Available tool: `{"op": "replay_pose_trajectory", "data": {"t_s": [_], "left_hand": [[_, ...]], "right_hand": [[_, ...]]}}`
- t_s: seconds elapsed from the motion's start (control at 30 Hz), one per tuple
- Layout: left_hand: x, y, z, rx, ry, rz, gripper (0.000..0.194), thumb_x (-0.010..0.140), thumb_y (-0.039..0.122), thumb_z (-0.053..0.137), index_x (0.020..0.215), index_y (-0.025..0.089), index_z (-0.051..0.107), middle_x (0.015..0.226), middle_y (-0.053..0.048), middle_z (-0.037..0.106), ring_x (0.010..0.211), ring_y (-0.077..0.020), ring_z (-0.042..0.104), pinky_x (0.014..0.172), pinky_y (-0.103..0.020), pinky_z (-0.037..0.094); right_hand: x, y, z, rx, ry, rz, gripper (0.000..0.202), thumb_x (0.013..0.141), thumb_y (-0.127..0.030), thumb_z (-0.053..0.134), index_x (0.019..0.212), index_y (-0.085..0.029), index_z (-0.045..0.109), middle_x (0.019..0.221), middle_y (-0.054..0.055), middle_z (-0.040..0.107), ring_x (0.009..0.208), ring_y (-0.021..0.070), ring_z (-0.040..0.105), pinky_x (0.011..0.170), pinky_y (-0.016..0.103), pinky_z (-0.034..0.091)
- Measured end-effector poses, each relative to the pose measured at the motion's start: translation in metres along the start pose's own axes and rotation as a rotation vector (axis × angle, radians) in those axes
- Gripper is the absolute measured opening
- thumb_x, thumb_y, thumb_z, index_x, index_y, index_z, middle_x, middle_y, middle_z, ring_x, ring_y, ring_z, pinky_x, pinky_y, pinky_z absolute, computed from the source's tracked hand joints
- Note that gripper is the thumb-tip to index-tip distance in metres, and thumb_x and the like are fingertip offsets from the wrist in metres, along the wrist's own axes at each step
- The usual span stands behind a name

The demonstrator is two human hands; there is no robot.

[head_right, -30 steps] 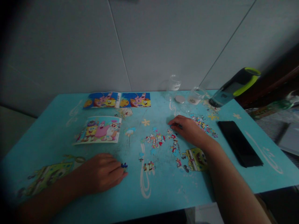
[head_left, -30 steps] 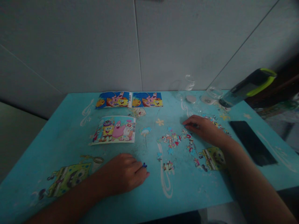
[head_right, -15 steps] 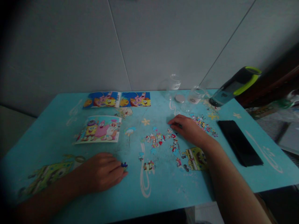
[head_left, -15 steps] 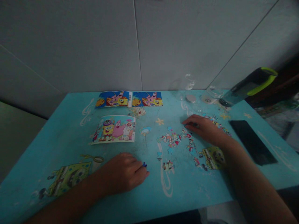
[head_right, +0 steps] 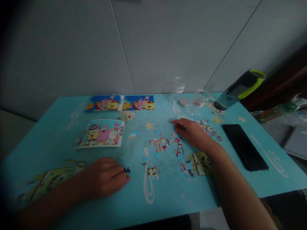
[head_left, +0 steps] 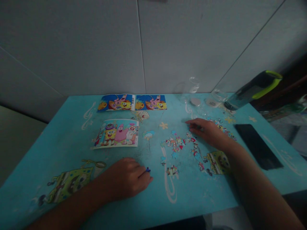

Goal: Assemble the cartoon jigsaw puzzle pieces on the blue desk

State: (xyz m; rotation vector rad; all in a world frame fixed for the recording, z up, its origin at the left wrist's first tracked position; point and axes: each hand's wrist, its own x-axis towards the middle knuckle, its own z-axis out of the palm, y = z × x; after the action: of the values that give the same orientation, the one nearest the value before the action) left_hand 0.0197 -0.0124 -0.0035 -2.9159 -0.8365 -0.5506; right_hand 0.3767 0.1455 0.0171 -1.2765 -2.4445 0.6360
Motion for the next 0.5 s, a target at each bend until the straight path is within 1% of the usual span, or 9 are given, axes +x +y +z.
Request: {"op": "replay_pose_trajectory", "data": {"t_s": [0.1,0.2,0.27,0.37,0.5], "left_hand": [[-0.0016,0.0004,0.0003,-0.001,-0.005,0.005,0.023,0.098,0.02,0.058,0.076,0.021,0.054,0.062,0.004,0.058,0.052,-0.0152,0.053,0.052,-0.035,0.035],[-0.002,0.0007,-0.0006,0.001,0.001,0.007,0.023,0.099,0.02,0.057,0.076,0.021,0.054,0.062,0.004,0.059,0.053,-0.0148,0.053,0.054,-0.035,0.036],[-0.0011,0.0007,-0.0015,-0.003,0.009,0.004,0.023,0.099,0.02,0.057,0.076,0.02,0.055,0.063,0.004,0.059,0.053,-0.0142,0.054,0.054,-0.034,0.037],[0.0009,0.0004,-0.0023,-0.003,0.021,0.002,0.023,0.099,0.019,0.057,0.076,0.02,0.056,0.062,0.004,0.059,0.053,-0.0134,0.053,0.054,-0.033,0.036],[0.0014,0.0003,-0.002,-0.001,0.026,-0.003,0.024,0.098,0.019,0.058,0.074,0.02,0.055,0.061,0.004,0.059,0.053,-0.0137,0.053,0.055,-0.033,0.037]], "right_hand": [[0.0006,-0.0005,-0.002,-0.019,0.012,0.006,0.034,0.098,-0.031,0.054,0.13,-0.028,0.065,0.112,0.006,0.074,0.094,0.0224,0.07,0.086,0.04,0.056],[0.0015,-0.0015,-0.0038,-0.041,0.054,0.017,0.027,0.1,-0.032,0.049,0.117,-0.026,0.07,0.11,0.006,0.075,0.091,0.0225,0.069,0.084,0.039,0.055],[0.0021,-0.0029,-0.0046,-0.042,0.073,0.022,0.025,0.1,-0.031,0.048,0.111,-0.024,0.07,0.105,0.006,0.075,0.086,0.0214,0.069,0.08,0.037,0.054],[0.0026,-0.0053,-0.0054,-0.039,0.069,0.041,0.023,0.098,-0.03,0.051,0.109,-0.023,0.069,0.097,0.005,0.074,0.077,0.0195,0.066,0.073,0.034,0.052],[0.0015,-0.0054,-0.0064,-0.029,0.053,0.05,0.017,0.091,-0.023,0.054,0.102,-0.023,0.067,0.089,0.004,0.073,0.073,0.0187,0.064,0.069,0.032,0.049]]}}
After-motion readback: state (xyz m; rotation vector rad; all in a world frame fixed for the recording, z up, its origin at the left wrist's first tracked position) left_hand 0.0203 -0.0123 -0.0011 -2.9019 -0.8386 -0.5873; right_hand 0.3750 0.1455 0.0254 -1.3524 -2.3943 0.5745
